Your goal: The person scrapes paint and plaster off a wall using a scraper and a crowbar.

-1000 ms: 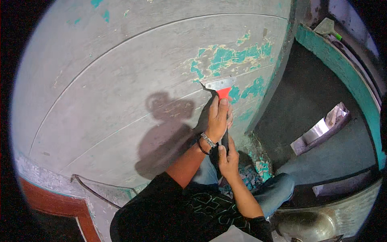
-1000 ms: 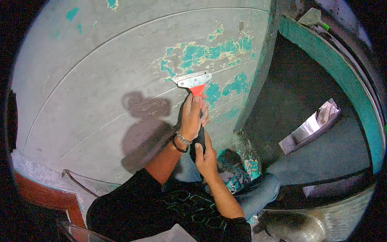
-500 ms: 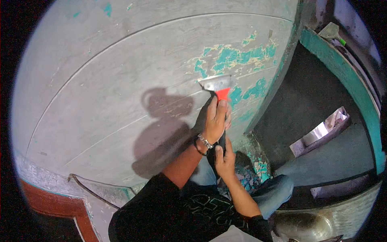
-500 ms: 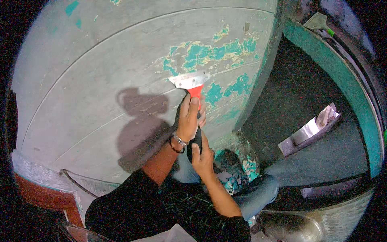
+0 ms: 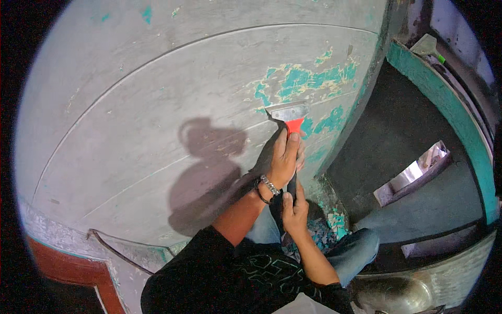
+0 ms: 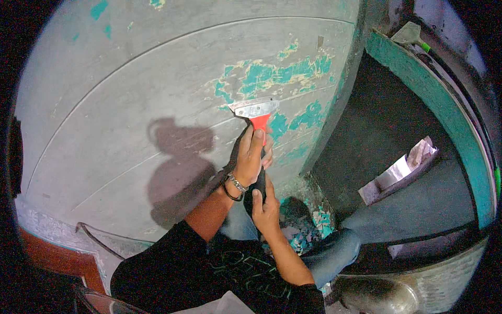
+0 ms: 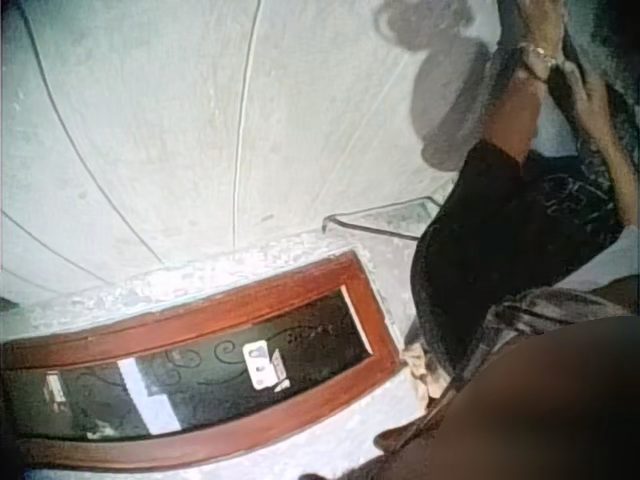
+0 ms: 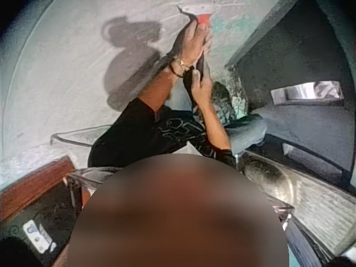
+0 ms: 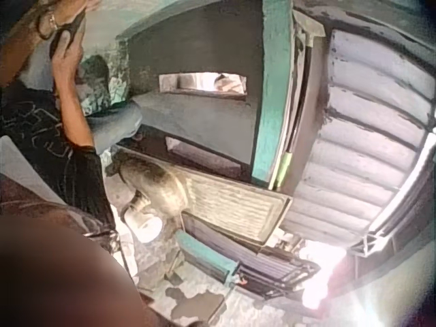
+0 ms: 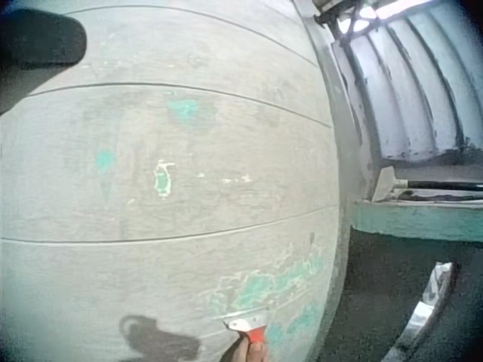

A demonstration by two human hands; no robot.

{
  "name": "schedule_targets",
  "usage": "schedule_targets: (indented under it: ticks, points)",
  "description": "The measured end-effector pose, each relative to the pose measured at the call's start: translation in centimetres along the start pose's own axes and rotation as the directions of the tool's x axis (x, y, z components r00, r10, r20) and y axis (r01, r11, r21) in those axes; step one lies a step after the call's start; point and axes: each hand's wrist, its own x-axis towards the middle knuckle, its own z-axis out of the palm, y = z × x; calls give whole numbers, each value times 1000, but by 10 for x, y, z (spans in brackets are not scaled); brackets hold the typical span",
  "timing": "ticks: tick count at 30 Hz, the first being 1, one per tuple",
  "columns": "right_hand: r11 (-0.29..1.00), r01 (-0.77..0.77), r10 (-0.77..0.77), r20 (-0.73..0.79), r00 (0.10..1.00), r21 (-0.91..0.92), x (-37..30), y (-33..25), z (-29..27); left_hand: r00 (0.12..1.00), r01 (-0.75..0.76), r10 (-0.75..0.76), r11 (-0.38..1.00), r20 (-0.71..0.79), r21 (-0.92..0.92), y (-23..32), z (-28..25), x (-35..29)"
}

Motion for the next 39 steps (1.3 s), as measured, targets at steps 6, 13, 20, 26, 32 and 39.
schedule_targets:
  ticks: [6,13,20,26,32,39]
  points:
    - [993,109,-109,-2,994,-46,7,-14,-7,999,-30,31,1000,18,-9,8,7,0]
    - [979,178,-177,15,984,-99,22,-31,-5,994,-105,104,994,-21,-27,30,8,8]
    - [960,252,-255,-10,967,-124,14,-16,3,999,-49,49,999,12,22,23,-2,1]
    - [974,224,-224,-5,975,16,53,-65,4,977,-204,199,977,78,67,74,14,34]
    - [986,153,-156,-33,987,-65,6,2,3,1000,-24,22,995,18,101,-2,-10,-3]
    - [972,-182,201,-125,972,146,-18,36,-45,922,-387,131,284,364,877,11,-36,-36]
